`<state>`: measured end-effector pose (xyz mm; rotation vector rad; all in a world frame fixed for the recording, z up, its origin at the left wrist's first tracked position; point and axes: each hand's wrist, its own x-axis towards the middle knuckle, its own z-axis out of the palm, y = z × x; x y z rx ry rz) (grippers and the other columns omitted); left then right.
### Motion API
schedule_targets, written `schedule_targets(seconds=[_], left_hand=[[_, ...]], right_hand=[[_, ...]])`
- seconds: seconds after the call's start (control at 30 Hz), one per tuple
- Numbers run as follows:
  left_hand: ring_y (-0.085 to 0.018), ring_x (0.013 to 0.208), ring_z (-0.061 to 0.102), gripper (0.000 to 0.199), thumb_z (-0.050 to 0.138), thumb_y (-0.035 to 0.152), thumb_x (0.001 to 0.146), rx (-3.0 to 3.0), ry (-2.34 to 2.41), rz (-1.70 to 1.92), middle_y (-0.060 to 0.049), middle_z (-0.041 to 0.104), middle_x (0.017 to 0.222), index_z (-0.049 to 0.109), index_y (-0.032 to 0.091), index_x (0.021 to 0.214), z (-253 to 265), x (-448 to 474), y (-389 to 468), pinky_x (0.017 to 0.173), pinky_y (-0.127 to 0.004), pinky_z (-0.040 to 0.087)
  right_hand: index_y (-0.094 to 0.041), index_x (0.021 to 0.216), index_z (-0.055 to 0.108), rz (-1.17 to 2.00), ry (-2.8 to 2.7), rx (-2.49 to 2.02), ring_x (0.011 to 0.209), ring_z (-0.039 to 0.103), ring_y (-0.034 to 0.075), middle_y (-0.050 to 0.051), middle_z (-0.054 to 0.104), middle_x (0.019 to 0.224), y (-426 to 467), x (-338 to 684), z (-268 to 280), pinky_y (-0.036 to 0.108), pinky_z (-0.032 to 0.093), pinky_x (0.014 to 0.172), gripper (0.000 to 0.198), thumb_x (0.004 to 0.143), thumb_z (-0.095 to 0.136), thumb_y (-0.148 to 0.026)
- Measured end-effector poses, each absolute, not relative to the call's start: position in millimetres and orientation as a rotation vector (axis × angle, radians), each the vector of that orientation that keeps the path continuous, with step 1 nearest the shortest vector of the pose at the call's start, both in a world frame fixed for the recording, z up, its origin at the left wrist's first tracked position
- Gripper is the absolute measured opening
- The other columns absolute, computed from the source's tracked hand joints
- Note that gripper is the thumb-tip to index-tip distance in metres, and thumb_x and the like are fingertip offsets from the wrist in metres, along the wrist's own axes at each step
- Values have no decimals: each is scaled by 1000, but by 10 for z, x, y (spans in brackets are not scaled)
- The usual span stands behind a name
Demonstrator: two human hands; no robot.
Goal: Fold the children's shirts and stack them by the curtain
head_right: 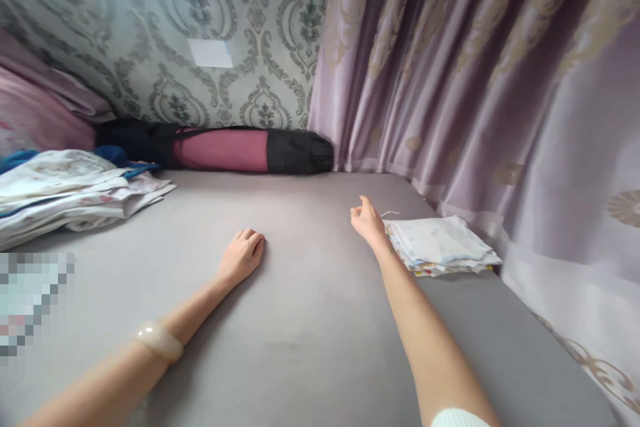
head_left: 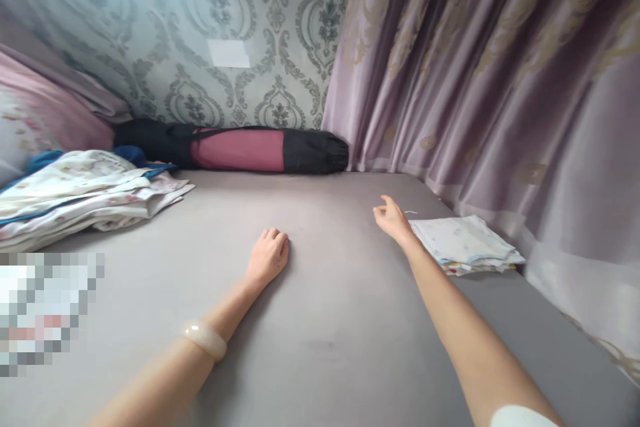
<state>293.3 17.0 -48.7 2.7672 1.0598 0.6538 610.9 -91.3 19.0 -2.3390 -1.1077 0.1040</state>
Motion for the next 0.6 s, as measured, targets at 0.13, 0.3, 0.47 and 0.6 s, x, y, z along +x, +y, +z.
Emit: schedule_targets(seconds=[0.13,0.3,0.47,0.6], left_hand=[[-25,92,53,32,33,20,96,2783,1078,618,-14,60,96,64,17,93,-488,2944,166,85,-37,42],[-25,91,52,30,34,18,95,2778,1099,610,-14,61,96,64,16,92,-487,2954,164,84,-37,43],[-24,91,55,27,40,17,91,2623,1079,679,-14,63,97,67,16,93,-482,2983,222,85,-36,45],[-19,85,59,24,49,14,83,2246,1028,663,-10,68,91,72,16,90,-440,2948,390,83,-31,48]], right_hand=[[-11,142,41,170,-1251,-2345,110,64,23,15,64,127,-812,5779,-31,33,45,98,54,90,48,-25],[-12,142,41,159,-1441,-2272,119,59,25,16,59,133,-658,5362,-239,37,43,102,54,89,45,-24],[-10,141,42,128,-1635,-2197,124,55,25,17,57,136,-571,4921,-313,35,42,104,52,91,40,-26],[-11,139,45,54,-1797,-2166,124,53,26,15,57,135,-568,4642,-372,35,42,103,49,93,38,-28]])
